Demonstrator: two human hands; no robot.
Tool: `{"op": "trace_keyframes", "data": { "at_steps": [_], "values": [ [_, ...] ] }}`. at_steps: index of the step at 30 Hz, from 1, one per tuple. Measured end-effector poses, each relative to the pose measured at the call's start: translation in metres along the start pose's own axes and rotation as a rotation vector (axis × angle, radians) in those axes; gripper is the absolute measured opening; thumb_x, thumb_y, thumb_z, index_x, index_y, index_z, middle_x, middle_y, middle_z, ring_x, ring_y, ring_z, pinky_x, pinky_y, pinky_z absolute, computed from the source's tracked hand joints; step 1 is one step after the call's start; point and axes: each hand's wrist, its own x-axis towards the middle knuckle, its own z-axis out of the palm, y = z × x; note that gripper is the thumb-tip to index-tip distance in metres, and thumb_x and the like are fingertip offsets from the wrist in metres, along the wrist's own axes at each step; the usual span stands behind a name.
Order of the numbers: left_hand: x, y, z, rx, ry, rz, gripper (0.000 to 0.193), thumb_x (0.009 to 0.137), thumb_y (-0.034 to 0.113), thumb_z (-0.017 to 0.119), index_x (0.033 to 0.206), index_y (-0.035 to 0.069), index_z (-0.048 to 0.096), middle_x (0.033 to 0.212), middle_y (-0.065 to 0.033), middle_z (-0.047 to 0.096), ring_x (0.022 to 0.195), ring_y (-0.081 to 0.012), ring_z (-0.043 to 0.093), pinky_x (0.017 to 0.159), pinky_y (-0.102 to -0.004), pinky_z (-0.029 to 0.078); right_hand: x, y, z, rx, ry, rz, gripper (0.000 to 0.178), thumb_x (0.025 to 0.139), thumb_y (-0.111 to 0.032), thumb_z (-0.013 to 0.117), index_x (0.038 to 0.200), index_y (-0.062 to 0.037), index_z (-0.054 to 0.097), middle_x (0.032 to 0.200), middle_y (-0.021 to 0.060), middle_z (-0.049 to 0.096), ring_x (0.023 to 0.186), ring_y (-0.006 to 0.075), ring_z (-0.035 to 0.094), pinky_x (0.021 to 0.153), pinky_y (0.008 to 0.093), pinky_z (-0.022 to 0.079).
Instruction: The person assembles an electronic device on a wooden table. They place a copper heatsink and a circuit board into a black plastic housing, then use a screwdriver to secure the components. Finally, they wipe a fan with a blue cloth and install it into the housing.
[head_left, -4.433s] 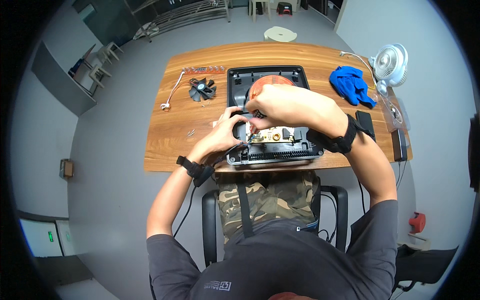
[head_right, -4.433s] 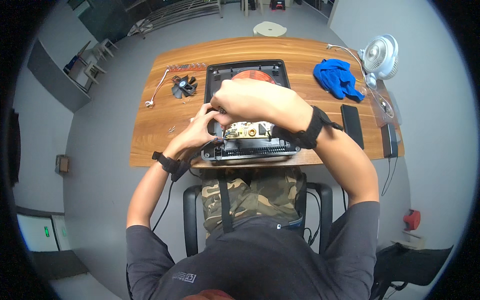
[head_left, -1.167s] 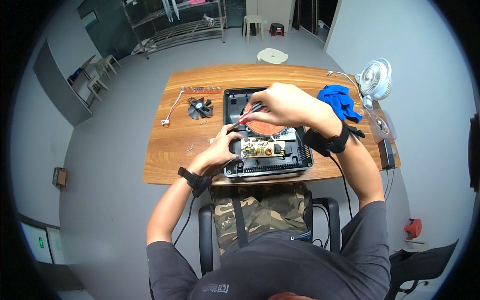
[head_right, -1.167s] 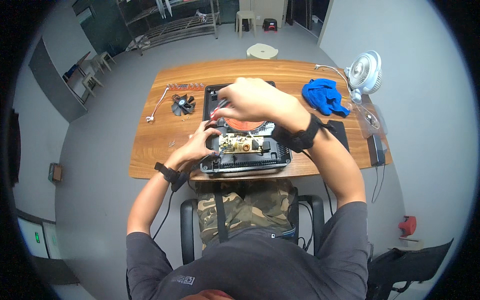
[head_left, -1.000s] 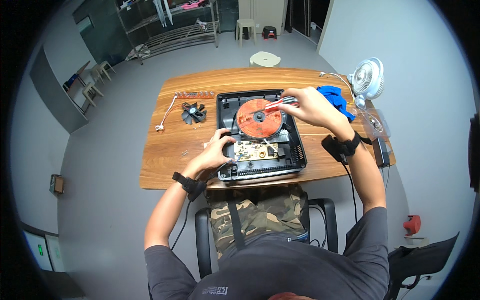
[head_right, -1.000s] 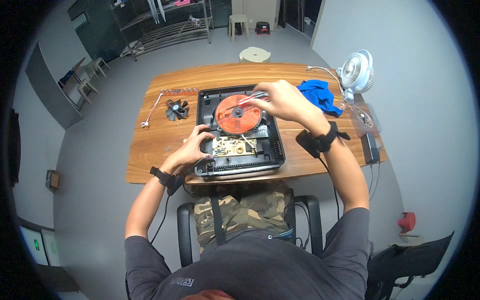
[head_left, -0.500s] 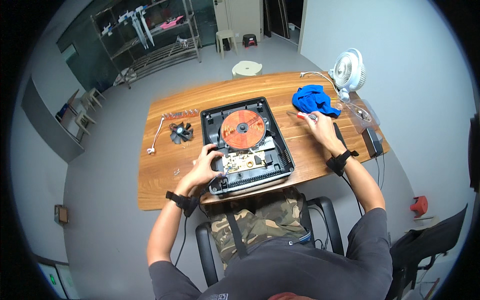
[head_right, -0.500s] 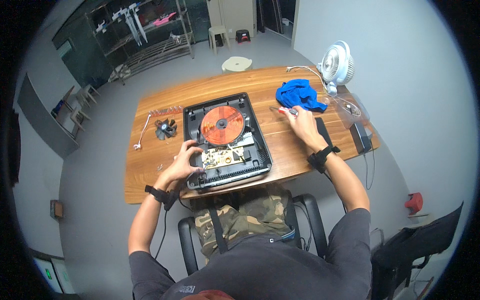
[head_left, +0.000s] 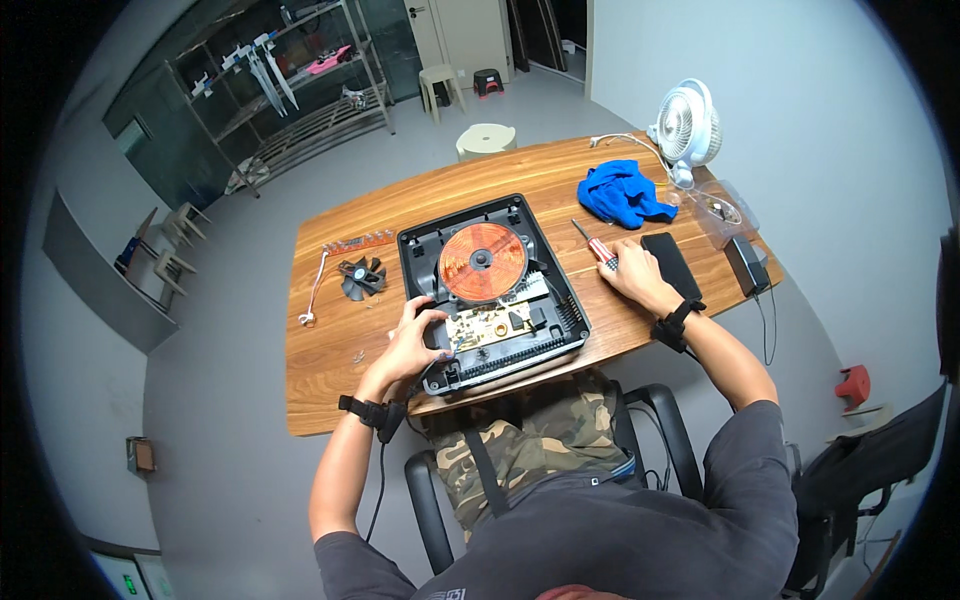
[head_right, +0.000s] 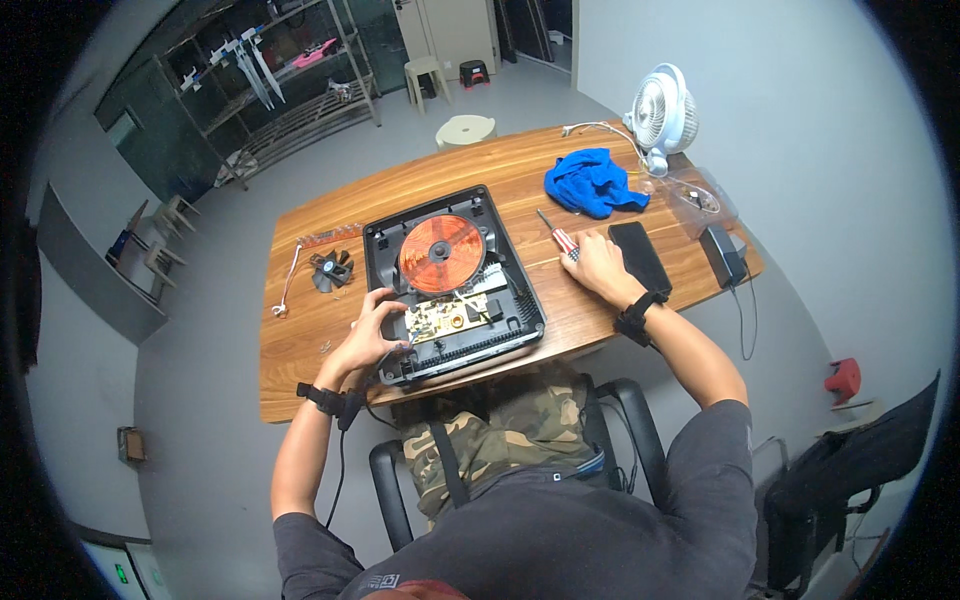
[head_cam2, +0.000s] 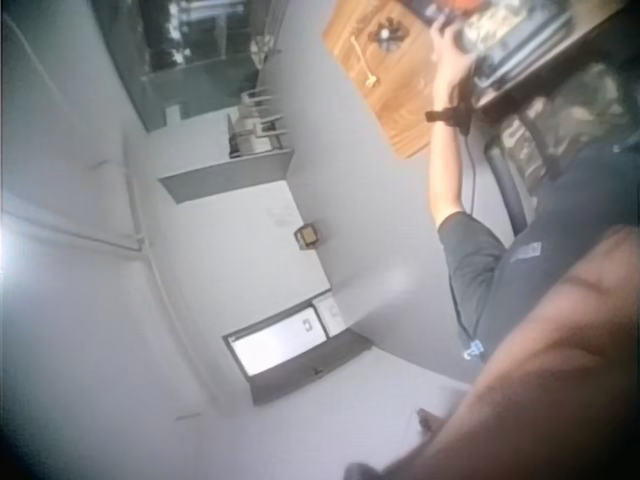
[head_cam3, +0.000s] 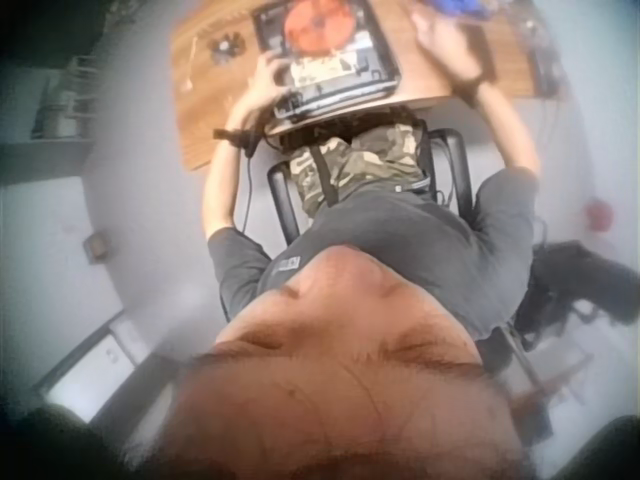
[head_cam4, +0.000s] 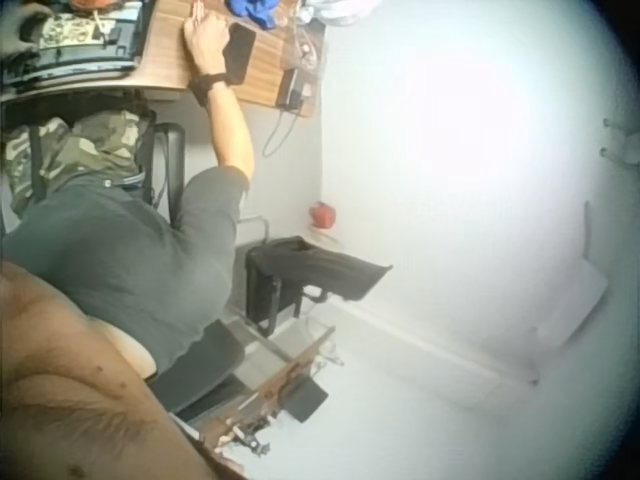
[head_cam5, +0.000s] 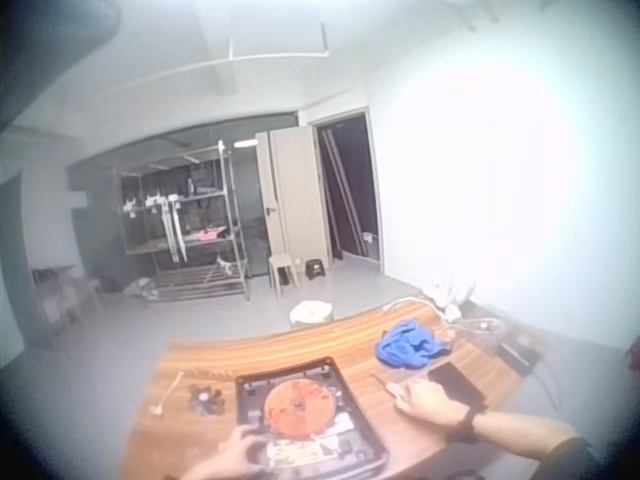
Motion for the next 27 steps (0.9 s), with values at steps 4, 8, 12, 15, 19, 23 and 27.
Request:
{"op": "trace_keyframes", "data": {
  "at_steps": [4,8,12,15,19,23,27],
  "values": [
    [-0.001,0.0,-0.002,0.013,-0.017,-0.01,0.072,0.069,0.028,0.093,0.133,0.018,0.061,0.158,-0.0103,0.034,0.148,-0.0354,0.036,0.114,-0.0618,0.033,0.004,-0.003,0.0,-0.06,-0.042,0.01,0.045,0.087,-0.042,0.072,0.103,0.0007,0.07,0.101,0.0259,0.071,0.091,0.0435,0.071,0.08,0.0522,0.058],
    [-0.002,0.003,-0.012,0.043,-0.073,0.002,0.071,0.074,0.037,0.09,0.137,0.02,0.06,0.158,-0.0097,0.036,0.15,-0.0341,0.035,0.115,-0.0646,0.03,0.014,-0.01,-0.019,-0.129,-0.176,0.018,0.052,0.086,-0.051,0.074,0.095,0.0003,0.071,0.101,0.0262,0.071,0.091,0.0436,0.071,0.079,0.0522,0.058],
    [-0.003,0.014,-0.027,0.074,0.004,0.001,0.059,0.08,0.038,0.084,0.133,0.018,0.064,0.151,-0.01,0.045,0.145,-0.0328,0.039,0.111,-0.0613,0.032,0.033,-0.014,-0.029,0.059,-0.04,-0.175,0.039,0.09,-0.042,0.073,0.089,-0.0033,0.069,0.098,0.019,0.068,0.092,0.0402,0.068,0.08,0.0498,0.055],
    [0.001,0.026,-0.04,0.254,0.164,0.01,0.044,0.084,0.031,0.079,0.123,0.014,0.07,0.138,-0.0086,0.055,0.129,-0.0314,0.05,0.1,-0.0539,0.034,0.051,-0.047,-0.032,0.161,-0.104,-0.284,0.028,0.092,-0.032,0.072,0.093,-0.0041,0.071,0.1,0.0161,0.067,0.095,0.0381,0.068,0.082,0.0472,0.055],
    [0.018,0.041,-0.043,0.302,0.197,-0.027,0.037,0.089,0.027,0.074,0.121,0.009,0.07,0.109,-0.0095,0.072,0.108,-0.0274,0.064,0.092,-0.0479,0.04,0.073,-0.09,-0.009,0.21,-0.159,-0.434,0.027,0.094,-0.027,0.069,0.106,-0.0037,0.074,0.104,0.0185,0.07,0.1,0.0388,0.068,0.088,0.0483,0.055],
    [0.04,0.039,-0.032,0.16,0.208,0.04,0.036,0.093,0.02,0.068,0.124,0.001,0.066,0.095,-0.0187,0.076,0.091,-0.0329,0.074,0.083,-0.0439,0.056,0.085,-0.106,0.004,0.211,-0.306,-0.325,0.036,0.096,-0.03,0.066,0.116,-0.0016,0.073,0.11,0.024,0.073,0.108,0.0411,0.068,0.093,0.0502,0.054],
    [0.052,0.046,-0.024,0.094,0.158,-0.034,0.04,0.095,0.019,0.066,0.13,0.0,0.062,0.101,-0.025,0.074,0.099,-0.0387,0.073,0.088,-0.045,0.056,0.088,-0.107,0.015,0.232,-0.304,-0.271,0.042,0.096,-0.033,0.067,0.118,0.0026,0.071,0.106,0.0245,0.074,0.102,0.0393,0.071,0.091,0.0467,0.055]
  ]
}}
